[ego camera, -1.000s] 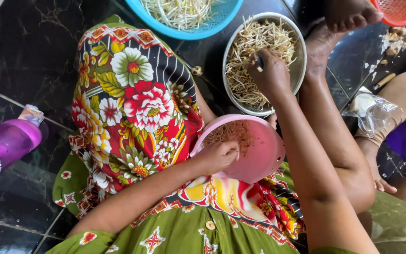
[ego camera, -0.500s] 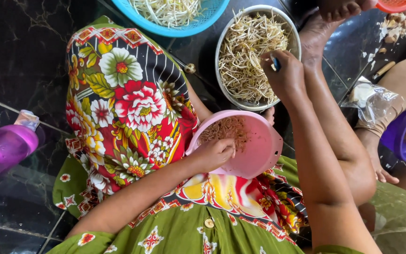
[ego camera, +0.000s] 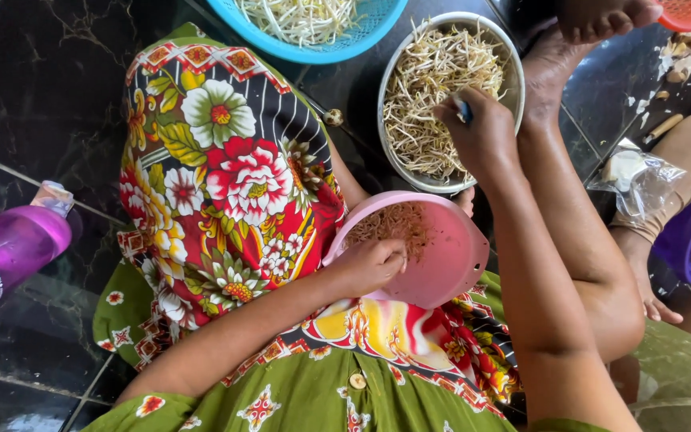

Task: Trimming the ends of bean sprouts by hand and sorting them into different bowls while sitting on the floor.

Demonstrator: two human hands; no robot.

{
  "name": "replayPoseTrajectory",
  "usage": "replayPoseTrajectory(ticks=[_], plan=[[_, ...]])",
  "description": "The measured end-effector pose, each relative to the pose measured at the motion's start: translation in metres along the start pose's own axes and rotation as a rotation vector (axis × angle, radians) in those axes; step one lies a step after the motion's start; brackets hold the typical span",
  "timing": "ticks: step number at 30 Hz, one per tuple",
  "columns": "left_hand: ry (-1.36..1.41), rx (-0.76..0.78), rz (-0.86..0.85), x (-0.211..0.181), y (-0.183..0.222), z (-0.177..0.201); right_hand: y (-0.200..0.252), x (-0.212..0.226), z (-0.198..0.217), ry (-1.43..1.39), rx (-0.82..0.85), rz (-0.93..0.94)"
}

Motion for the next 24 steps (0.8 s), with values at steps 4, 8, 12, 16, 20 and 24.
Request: replayPoseTrajectory(ticks=[4, 8, 12, 16, 20, 24], plan=[[-0.017, 0.009, 0.005, 0.001, 0.000, -0.001, 0.031, -0.011, 0.030, 0.020, -0.035, -0.138], [-0.017, -0.004, -0.002, -0.001, -0.001, -0.002, 0.047, -0.015, 0.046, 0.045, -0.055, -0.081], [-0.031, -0.006, 0.030, -0.004, 0.003, 0.003, 0.042, -0.031, 0.061, -0.199, -0.111, -0.364], [-0.027, -0.002, 0.038, 0.000, -0.002, 0.001, 0.077, 0.013, 0.080, -0.419, -0.123, -0.241], [0.012, -0.003, 0.062, -0.011, 0.003, 0.001, 0.126, 0.069, 0.089, -0.560, 0.040, -0.253], [0.073, 0.007, 0.005, 0.002, -0.005, -0.006, 0.160, 0.066, 0.071, -0.504, 0.284, -0.140]])
Point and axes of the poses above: each hand's wrist, its own y-axis away from the middle knuckle, its own z-axis out of the back of the hand, x = y × z, the point moved 2 cm from there along -y, towards the middle knuckle, and after that the axes turned 14 degrees about -y, right-handed, at the moved point
